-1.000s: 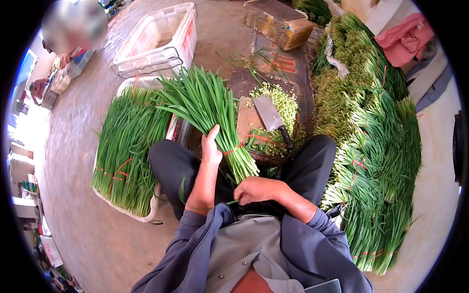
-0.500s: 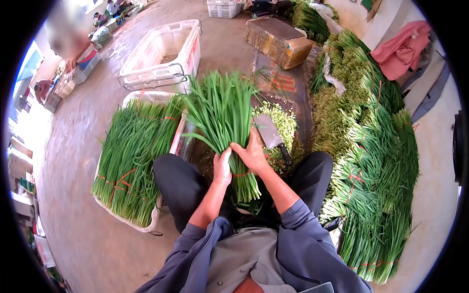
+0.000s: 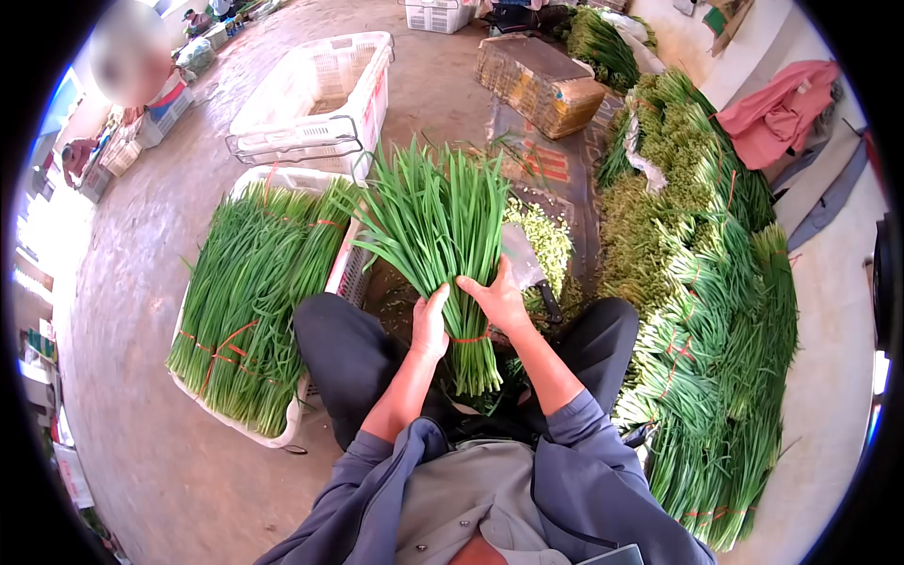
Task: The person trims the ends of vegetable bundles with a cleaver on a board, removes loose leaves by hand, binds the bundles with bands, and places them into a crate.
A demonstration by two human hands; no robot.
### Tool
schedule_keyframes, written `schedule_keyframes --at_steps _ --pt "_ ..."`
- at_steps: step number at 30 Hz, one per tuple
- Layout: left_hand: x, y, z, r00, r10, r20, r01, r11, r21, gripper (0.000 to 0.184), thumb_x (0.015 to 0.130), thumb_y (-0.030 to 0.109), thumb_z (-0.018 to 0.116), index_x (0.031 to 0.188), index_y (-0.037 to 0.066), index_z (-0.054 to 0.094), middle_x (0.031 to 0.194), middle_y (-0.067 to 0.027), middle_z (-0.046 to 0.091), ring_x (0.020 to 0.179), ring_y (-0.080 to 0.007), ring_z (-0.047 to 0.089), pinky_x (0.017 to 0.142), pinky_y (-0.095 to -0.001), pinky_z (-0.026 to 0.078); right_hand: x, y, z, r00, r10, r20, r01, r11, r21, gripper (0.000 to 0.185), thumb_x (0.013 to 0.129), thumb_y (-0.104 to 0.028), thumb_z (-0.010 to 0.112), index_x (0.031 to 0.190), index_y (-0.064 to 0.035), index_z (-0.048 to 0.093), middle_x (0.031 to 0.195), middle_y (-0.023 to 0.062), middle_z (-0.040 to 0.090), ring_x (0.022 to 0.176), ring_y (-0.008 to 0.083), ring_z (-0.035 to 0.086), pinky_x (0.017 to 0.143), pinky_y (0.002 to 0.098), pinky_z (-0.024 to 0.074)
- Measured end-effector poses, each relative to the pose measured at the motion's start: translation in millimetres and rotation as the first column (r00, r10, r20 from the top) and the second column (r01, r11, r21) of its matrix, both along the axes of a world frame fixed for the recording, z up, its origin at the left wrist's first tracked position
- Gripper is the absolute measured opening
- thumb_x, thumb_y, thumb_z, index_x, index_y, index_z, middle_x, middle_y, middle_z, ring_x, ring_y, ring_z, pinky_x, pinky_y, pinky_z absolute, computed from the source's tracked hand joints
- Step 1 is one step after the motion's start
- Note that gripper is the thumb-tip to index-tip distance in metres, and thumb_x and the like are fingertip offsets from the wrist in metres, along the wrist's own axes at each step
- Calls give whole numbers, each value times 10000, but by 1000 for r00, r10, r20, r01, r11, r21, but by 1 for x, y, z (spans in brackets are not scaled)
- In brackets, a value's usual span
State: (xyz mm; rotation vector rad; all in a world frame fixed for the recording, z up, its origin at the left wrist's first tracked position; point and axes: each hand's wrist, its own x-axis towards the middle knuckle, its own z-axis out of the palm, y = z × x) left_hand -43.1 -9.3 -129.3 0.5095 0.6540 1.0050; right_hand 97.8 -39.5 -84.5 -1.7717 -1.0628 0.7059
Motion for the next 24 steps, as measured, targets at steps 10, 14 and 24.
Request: schedule_keyframes --at_steps 10,14,24 --pt "0 -5 4 999 -29 -35 30 999 45 328 983 159 637 1263 -13 641 1192 -64 698 1046 -164 667 934 -329 515 21 14 90 881 -133 453 -47 930 365 285 890 -178 768 1127 -36 699 1006 151 658 862 301 658 798 391 540" --pt "-1 -7 8 997 -55 -56 59 996 69 301 974 132 636 1237 -13 655 1175 -64 706 1023 -164 675 928 -329 519 33 22 106 864 -49 502 -177 902 393 208 903 -157 744 1066 -31 717 859 135 670 767 286 675 719 378 549" --pt "-3 -13 2 990 -65 -122 76 993 87 266 954 137 669 1186 8 690 1112 -40 718 976 -139 666 891 -307 516 25 10 90 686 156 -711 -122 988 99 92 1008 -167 623 966 -85 627 744 9 599 644 117 582 513 293 454"
